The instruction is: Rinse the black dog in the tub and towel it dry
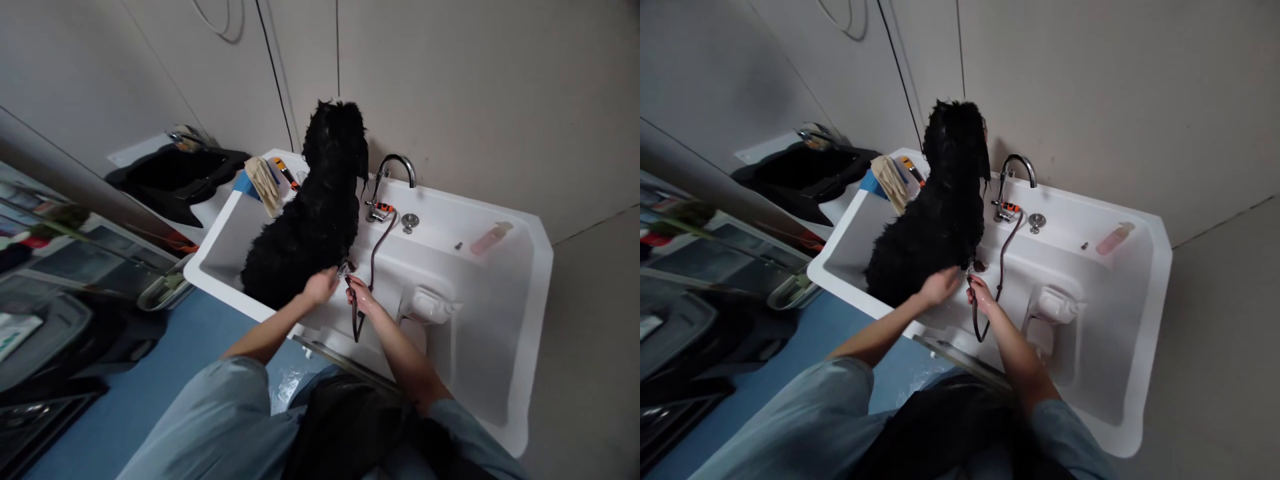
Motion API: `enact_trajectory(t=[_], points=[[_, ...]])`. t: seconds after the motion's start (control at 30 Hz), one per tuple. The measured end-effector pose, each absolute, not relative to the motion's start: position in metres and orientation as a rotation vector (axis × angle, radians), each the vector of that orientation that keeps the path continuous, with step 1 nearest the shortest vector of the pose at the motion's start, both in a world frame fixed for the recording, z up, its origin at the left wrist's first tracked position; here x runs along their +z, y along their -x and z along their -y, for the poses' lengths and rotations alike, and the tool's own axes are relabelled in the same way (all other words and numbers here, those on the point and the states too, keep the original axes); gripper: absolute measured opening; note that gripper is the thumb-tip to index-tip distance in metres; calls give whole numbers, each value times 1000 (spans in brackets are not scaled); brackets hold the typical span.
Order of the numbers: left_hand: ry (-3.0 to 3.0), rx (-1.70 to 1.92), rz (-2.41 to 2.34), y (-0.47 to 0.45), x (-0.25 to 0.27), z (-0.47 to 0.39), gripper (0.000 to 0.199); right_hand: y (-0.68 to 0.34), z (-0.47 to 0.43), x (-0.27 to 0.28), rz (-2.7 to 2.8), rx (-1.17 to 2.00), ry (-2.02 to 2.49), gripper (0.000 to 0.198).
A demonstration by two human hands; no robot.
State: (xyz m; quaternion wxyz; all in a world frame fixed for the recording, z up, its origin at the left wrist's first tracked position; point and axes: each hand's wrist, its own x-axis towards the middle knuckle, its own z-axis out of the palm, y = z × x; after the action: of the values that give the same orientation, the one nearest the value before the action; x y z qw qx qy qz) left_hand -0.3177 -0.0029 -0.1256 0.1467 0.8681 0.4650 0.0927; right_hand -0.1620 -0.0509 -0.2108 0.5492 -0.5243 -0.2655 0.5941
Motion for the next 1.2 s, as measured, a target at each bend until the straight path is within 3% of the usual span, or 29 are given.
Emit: enact_trajectory(t=[0.13, 0.27, 0.37, 0.77, 1.2], points=[[-2506, 705, -1674, 346, -63, -76, 68, 165, 71, -210, 526, 1440, 1264, 32], [-2285, 428, -1945, 355, -46, -121, 103, 175, 91, -222, 550, 1283, 1295, 34], [-2251, 323, -2009, 353, -54, -129, 110, 177, 102, -235, 565, 1212, 1321, 41], [-2285, 373, -2012, 370, -53, -167, 105, 195, 110, -247, 683, 1218, 1449, 37], [-2292, 732, -1899, 433, -33, -254, 75, 296, 80, -256, 646, 950, 1504, 29]])
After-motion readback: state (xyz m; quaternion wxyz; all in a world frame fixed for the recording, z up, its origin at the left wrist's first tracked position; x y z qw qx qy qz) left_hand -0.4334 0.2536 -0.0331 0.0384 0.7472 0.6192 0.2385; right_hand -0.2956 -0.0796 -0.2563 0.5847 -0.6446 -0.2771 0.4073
